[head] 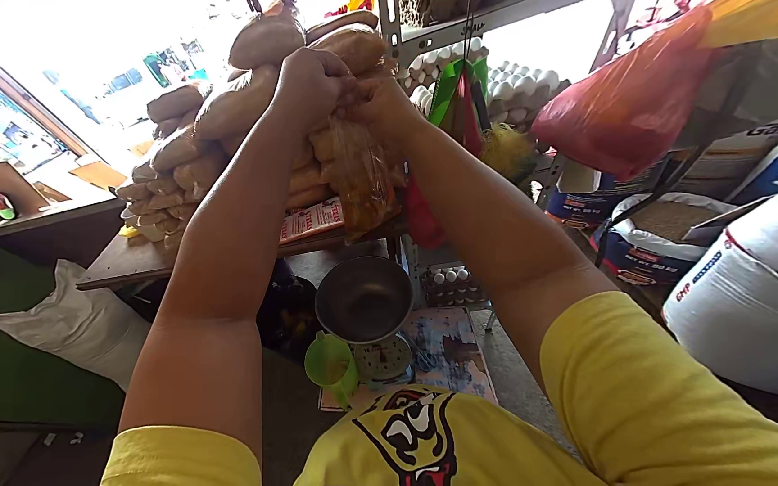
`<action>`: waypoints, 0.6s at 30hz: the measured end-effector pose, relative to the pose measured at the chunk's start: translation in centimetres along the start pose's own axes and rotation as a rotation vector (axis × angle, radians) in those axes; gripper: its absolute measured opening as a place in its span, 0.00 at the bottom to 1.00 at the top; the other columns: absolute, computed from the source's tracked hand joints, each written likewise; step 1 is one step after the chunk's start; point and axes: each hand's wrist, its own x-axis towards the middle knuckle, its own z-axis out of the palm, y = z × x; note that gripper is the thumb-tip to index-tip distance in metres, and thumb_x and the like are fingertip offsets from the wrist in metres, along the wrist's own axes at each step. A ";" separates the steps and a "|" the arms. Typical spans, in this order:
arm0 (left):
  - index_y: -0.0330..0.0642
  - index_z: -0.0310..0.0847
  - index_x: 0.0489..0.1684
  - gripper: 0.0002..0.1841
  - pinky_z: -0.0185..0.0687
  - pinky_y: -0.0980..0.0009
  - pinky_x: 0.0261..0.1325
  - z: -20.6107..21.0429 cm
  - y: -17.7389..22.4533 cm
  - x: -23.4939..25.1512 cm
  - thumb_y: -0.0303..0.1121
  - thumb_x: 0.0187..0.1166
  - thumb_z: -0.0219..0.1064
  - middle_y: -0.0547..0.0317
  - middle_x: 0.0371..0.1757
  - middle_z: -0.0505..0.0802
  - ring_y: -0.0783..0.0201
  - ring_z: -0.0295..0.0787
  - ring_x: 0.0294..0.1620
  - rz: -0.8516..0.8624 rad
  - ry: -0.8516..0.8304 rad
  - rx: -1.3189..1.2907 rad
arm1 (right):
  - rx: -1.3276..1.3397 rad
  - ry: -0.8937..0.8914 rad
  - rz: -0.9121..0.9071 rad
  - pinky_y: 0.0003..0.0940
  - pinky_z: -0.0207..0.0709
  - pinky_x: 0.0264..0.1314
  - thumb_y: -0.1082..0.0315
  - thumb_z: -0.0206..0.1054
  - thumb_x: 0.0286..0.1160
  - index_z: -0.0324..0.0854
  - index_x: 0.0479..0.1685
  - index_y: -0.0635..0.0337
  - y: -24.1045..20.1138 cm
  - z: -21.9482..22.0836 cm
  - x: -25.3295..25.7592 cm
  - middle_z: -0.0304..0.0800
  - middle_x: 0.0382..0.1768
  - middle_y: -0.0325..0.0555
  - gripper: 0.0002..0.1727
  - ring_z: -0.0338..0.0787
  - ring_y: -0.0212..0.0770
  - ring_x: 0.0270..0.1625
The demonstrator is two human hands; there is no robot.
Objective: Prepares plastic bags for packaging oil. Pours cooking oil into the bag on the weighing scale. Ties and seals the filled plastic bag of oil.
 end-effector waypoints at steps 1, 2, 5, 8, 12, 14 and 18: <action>0.46 0.92 0.45 0.09 0.81 0.70 0.52 0.0 0.2 -0.1 0.38 0.84 0.68 0.64 0.41 0.93 0.76 0.86 0.39 -0.022 0.012 0.031 | -0.015 -0.001 0.009 0.26 0.84 0.49 0.71 0.77 0.71 0.88 0.44 0.66 0.3 0.1 -0.2 0.92 0.36 0.39 0.08 0.88 0.25 0.38; 0.46 0.92 0.45 0.09 0.80 0.69 0.52 0.0 0.2 -0.2 0.38 0.84 0.67 0.63 0.42 0.93 0.75 0.86 0.40 -0.043 0.022 0.051 | -0.025 -0.002 0.031 0.27 0.85 0.48 0.70 0.77 0.71 0.88 0.44 0.66 0.6 0.2 -0.5 0.92 0.35 0.40 0.09 0.89 0.26 0.37; 0.47 0.92 0.45 0.09 0.80 0.68 0.54 0.1 0.2 0.0 0.38 0.83 0.68 0.63 0.44 0.93 0.74 0.86 0.42 -0.091 0.037 0.060 | -0.066 0.031 0.109 0.29 0.86 0.46 0.68 0.78 0.71 0.87 0.44 0.65 0.7 0.6 -1.6 0.91 0.34 0.41 0.11 0.89 0.28 0.35; 0.47 0.92 0.46 0.09 0.79 0.65 0.60 0.1 0.1 0.2 0.39 0.83 0.68 0.61 0.47 0.94 0.72 0.87 0.48 -0.092 0.033 0.088 | -0.122 0.044 0.160 0.34 0.88 0.47 0.67 0.80 0.69 0.88 0.45 0.65 1.4 0.6 -2.4 0.93 0.35 0.44 0.12 0.91 0.32 0.36; 0.48 0.93 0.46 0.09 0.78 0.64 0.63 0.1 0.4 0.5 0.39 0.83 0.67 0.60 0.48 0.94 0.72 0.88 0.51 -0.049 0.039 0.111 | -0.153 0.070 0.160 0.35 0.88 0.47 0.64 0.80 0.69 0.87 0.45 0.64 1.9 0.2 -3.1 0.93 0.35 0.44 0.14 0.92 0.33 0.36; 0.47 0.92 0.47 0.10 0.78 0.64 0.62 -0.1 0.4 0.9 0.39 0.84 0.66 0.60 0.48 0.94 0.71 0.87 0.51 0.010 0.050 0.102 | -0.140 0.082 0.150 0.35 0.86 0.48 0.61 0.77 0.74 0.86 0.49 0.63 1.4 0.1 -3.2 0.91 0.37 0.44 0.15 0.90 0.32 0.38; 0.48 0.92 0.46 0.10 0.79 0.72 0.57 -0.3 1.1 1.3 0.40 0.85 0.66 0.66 0.42 0.93 0.78 0.86 0.43 0.069 0.037 0.079 | -0.058 0.032 0.106 0.35 0.87 0.58 0.57 0.77 0.73 0.77 0.67 0.64 1.6 0.2 -2.8 0.90 0.50 0.47 0.28 0.91 0.33 0.50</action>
